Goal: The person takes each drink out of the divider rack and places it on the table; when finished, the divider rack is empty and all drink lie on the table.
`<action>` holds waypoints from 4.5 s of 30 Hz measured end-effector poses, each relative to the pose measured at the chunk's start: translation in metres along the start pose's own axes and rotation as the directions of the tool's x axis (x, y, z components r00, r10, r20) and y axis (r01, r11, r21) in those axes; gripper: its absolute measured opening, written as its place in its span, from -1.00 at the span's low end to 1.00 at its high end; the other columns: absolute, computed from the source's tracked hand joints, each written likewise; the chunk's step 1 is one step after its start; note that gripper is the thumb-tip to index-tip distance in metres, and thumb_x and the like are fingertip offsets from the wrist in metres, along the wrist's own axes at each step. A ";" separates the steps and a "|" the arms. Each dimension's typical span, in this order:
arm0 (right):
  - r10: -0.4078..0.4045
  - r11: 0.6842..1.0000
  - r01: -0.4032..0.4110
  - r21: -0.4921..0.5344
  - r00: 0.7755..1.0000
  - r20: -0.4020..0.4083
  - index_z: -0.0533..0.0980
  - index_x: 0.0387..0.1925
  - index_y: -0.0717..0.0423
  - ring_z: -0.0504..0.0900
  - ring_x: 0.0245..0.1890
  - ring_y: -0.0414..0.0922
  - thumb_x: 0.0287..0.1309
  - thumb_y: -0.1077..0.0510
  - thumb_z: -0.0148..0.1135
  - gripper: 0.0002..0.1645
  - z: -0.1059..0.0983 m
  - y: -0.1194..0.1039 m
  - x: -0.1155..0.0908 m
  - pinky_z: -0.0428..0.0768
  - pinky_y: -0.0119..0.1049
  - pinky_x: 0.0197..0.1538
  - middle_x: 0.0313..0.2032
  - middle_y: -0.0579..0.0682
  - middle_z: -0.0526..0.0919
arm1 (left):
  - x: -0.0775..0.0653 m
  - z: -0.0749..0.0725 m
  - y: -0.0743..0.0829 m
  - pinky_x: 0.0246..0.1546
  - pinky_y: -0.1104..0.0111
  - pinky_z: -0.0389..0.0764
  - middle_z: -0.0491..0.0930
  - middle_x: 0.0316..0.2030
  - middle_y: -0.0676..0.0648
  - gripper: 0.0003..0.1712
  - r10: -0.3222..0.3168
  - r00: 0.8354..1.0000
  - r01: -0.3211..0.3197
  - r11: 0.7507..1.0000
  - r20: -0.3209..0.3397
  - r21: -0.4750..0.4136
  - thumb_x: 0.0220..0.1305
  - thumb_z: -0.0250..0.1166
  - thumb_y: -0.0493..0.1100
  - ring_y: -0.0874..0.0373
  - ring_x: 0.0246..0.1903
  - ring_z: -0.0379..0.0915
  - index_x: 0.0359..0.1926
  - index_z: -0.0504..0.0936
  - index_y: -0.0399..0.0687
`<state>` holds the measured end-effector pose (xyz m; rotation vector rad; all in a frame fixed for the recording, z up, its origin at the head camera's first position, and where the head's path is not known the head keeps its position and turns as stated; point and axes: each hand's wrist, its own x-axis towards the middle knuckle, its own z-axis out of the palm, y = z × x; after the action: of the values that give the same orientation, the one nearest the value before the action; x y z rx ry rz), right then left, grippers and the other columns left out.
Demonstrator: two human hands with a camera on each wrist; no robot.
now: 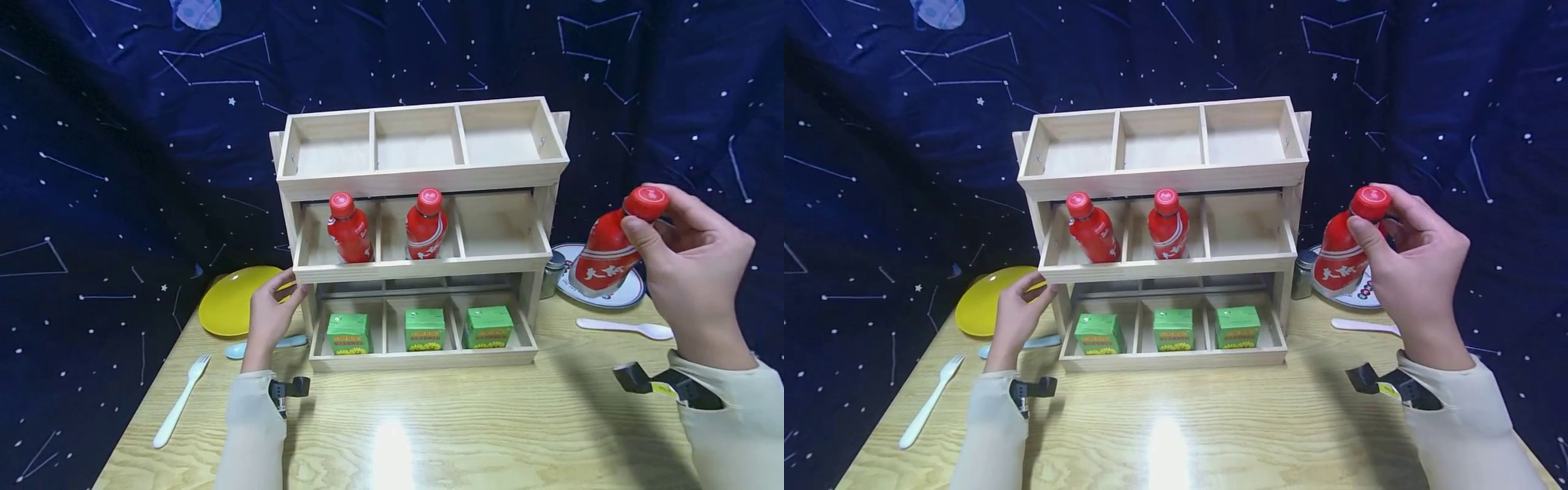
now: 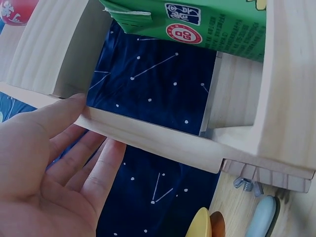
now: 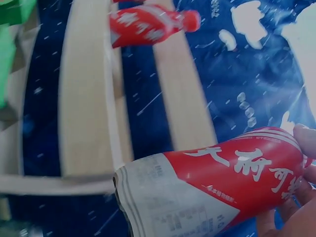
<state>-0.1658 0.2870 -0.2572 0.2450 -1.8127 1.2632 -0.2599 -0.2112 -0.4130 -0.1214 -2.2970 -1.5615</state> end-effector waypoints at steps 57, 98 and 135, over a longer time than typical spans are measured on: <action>0.298 0.928 -0.228 -0.294 0.930 0.218 0.42 0.33 0.09 0.49 0.02 -0.33 0.18 0.08 0.41 -0.30 0.017 0.175 -0.061 0.46 -0.65 0.01 0.17 0.19 0.53 | -0.003 -0.006 0.001 0.08 0.12 0.60 0.54 0.18 -0.13 -0.43 -0.014 1.000 0.013 1.000 0.014 0.026 0.28 0.39 -0.02 -0.10 0.09 0.55 0.27 0.53 -0.05; -0.136 0.959 0.023 0.281 0.912 0.387 0.43 0.20 0.41 0.55 0.12 0.06 0.03 0.52 0.35 -0.36 0.139 -0.011 -0.017 0.57 -0.21 0.14 0.08 0.31 0.57 | -0.001 -0.001 0.001 0.07 0.12 0.61 0.54 0.17 -0.16 -0.47 -0.010 1.000 0.010 1.000 0.021 -0.003 0.29 0.38 -0.14 -0.15 0.08 0.54 0.26 0.54 -0.12; -0.273 0.879 0.172 0.445 0.946 0.173 0.57 0.07 0.40 0.68 -0.13 -0.06 -0.06 0.56 0.40 -0.44 0.175 -0.031 0.002 0.60 -0.19 0.12 -0.09 0.16 0.70 | 0.000 -0.001 0.002 0.07 0.13 0.61 0.55 0.17 -0.16 -0.47 0.013 1.000 -0.013 1.000 0.016 -0.013 0.29 0.38 -0.13 -0.15 0.07 0.55 0.25 0.54 -0.12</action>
<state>-0.2443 0.1282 -0.2506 0.8554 -1.6168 1.4977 -0.2589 -0.2110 -0.4107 -0.1521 -2.2942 -1.5747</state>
